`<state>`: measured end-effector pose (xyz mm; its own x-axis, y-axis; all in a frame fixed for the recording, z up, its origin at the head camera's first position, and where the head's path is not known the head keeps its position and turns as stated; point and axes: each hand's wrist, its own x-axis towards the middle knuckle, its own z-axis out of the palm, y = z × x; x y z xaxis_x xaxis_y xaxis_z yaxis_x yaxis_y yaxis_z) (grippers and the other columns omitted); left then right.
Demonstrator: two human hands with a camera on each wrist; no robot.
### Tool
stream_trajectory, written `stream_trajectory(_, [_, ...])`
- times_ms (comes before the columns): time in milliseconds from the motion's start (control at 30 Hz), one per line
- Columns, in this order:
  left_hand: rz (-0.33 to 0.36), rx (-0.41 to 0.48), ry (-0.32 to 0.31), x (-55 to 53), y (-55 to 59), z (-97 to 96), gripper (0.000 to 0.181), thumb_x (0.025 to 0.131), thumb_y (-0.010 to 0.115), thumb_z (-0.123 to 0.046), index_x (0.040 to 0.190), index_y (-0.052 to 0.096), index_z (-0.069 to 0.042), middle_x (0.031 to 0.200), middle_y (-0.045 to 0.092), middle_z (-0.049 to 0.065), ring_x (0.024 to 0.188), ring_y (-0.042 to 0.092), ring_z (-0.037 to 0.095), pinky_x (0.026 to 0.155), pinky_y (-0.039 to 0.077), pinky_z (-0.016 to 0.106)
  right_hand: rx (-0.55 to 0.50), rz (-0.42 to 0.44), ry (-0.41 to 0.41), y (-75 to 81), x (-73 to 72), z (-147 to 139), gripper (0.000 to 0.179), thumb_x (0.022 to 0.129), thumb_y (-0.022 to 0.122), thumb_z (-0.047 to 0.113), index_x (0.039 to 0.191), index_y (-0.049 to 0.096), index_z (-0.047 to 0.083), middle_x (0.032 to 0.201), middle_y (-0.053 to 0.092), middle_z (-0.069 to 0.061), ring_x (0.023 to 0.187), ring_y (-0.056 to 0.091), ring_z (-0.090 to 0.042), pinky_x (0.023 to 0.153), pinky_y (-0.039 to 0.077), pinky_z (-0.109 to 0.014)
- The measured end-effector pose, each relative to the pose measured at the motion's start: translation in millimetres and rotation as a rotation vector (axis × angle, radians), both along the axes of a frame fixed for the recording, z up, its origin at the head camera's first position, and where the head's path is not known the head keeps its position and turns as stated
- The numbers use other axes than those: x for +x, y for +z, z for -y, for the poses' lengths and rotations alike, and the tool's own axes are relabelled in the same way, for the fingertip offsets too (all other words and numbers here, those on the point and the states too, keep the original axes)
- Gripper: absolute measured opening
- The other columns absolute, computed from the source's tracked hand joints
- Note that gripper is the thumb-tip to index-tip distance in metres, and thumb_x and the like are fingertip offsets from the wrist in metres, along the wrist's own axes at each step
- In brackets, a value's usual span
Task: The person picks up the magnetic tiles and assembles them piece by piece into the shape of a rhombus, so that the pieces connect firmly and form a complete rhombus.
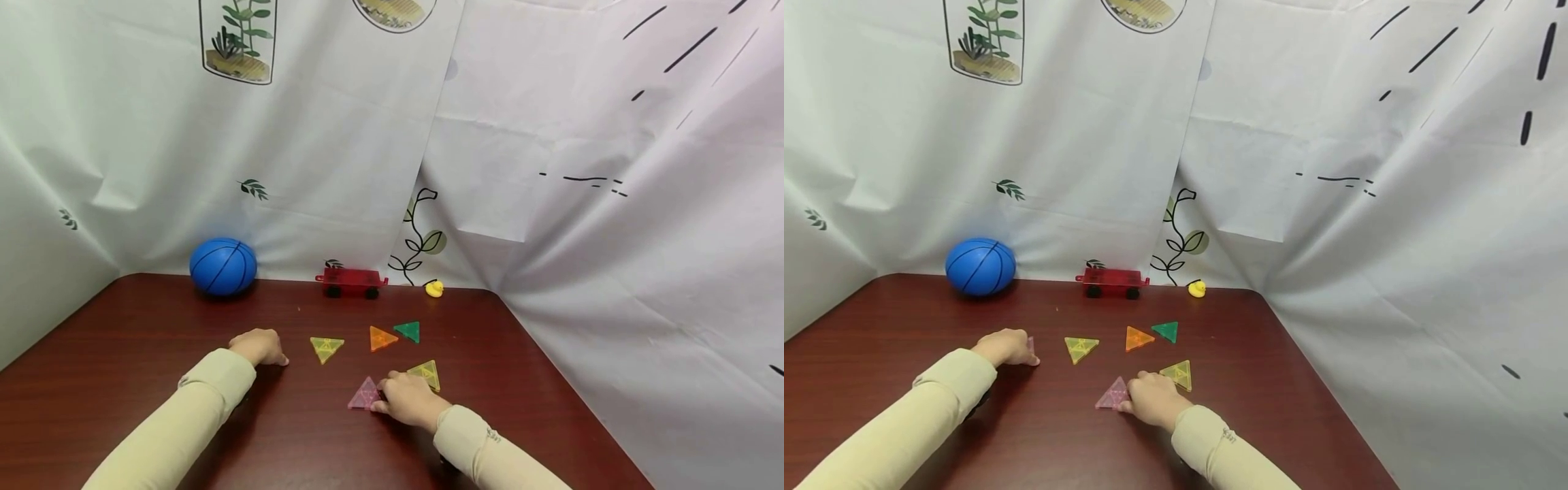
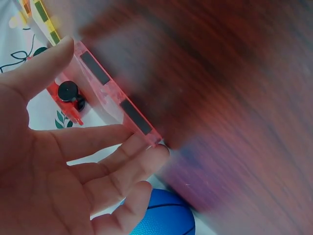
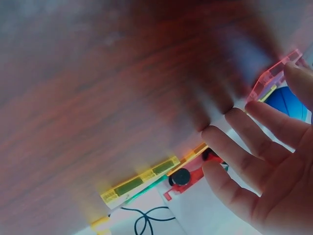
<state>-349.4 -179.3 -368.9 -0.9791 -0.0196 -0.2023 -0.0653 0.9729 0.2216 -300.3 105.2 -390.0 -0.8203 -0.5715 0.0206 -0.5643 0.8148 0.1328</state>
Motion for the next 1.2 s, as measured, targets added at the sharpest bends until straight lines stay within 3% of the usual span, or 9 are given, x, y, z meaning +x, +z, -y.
stream_trajectory(233, [-0.037, 0.11, 0.057, 2.3, 1.1, 3.5, 0.039, 0.062, 0.076, -0.037, 0.079, 0.058, -0.006, 0.08, 0.052, 0.013, 0.075, 0.047, 0.027, 0.064, 0.039, 0.046, 0.013, -0.009, 0.007, 3.5, 1.2, 3, 0.032, 0.078, 0.058, 0.047, 0.088, 0.065, 0.018, 0.073, 0.052, 0.003, 0.067, 0.052, -0.012, 0.052, 0.043, -0.033])
stream_trajectory(400, [-0.084, 0.155, 0.06, 5.5, 0.3, 6.9, 0.056, 0.055, 0.079, -0.04, 0.085, 0.053, 0.0, 0.075, 0.048, 0.012, 0.071, 0.046, 0.026, 0.06, 0.039, 0.04, 0.021, -0.01, -0.001, 3.8, 2.0, 4, 0.032, 0.078, 0.058, 0.047, 0.087, 0.065, 0.017, 0.072, 0.052, 0.003, 0.067, 0.052, -0.012, 0.052, 0.043, -0.033])
stream_trajectory(467, [-0.095, 0.158, 0.047, 5.8, 0.2, 8.0, 0.053, 0.061, 0.078, -0.033, 0.09, 0.053, 0.004, 0.078, 0.051, 0.015, 0.07, 0.047, 0.027, 0.06, 0.04, 0.041, 0.021, -0.01, 0.001, 3.5, 2.0, 4, 0.033, 0.078, 0.058, 0.047, 0.088, 0.065, 0.017, 0.072, 0.052, 0.003, 0.067, 0.051, -0.012, 0.052, 0.043, -0.032])
stream_trajectory(667, [-0.105, 0.222, 0.014, 3.8, -3.9, 9.3, 0.022, 0.07, 0.067, -0.007, 0.081, 0.054, 0.008, 0.068, 0.053, 0.016, 0.054, 0.052, 0.019, 0.049, 0.043, 0.029, 0.018, -0.004, 0.002, 3.2, 1.1, 4, 0.031, 0.078, 0.058, 0.047, 0.086, 0.064, 0.017, 0.071, 0.051, 0.004, 0.066, 0.05, -0.012, 0.051, 0.042, -0.031])
stream_trajectory(900, [-0.106, 0.434, 0.018, 13.3, -2.0, 4.3, 0.018, 0.071, 0.064, -0.001, 0.061, 0.05, 0.002, 0.059, 0.052, 0.013, 0.043, 0.056, 0.014, 0.044, 0.046, 0.024, 0.017, 0.004, 0.01, 2.3, 0.6, 5, 0.032, 0.078, 0.058, 0.047, 0.089, 0.065, 0.017, 0.072, 0.051, 0.004, 0.067, 0.05, -0.012, 0.052, 0.042, -0.031])
stream_trajectory(1067, [-0.127, 0.486, -0.019, 25.2, 4.1, -11.2, 0.019, 0.071, 0.065, -0.004, 0.056, 0.055, 0.001, 0.049, 0.055, 0.008, 0.043, 0.057, 0.015, 0.043, 0.046, 0.026, 0.012, -0.02, 0.024, 1.3, -0.3, 3, 0.033, 0.078, 0.058, 0.046, 0.091, 0.065, 0.016, 0.073, 0.052, 0.004, 0.068, 0.05, -0.011, 0.053, 0.043, -0.03])
stream_trajectory(1200, [-0.139, 0.511, -0.026, 28.8, 7.0, -24.0, 0.018, 0.071, 0.066, -0.004, 0.057, 0.058, 0.002, 0.048, 0.057, 0.008, 0.043, 0.057, 0.016, 0.043, 0.047, 0.027, 0.012, -0.031, 0.029, 0.6, -1.4, 3, 0.032, 0.078, 0.059, 0.045, 0.091, 0.065, 0.016, 0.073, 0.052, 0.003, 0.069, 0.05, -0.012, 0.053, 0.043, -0.03])
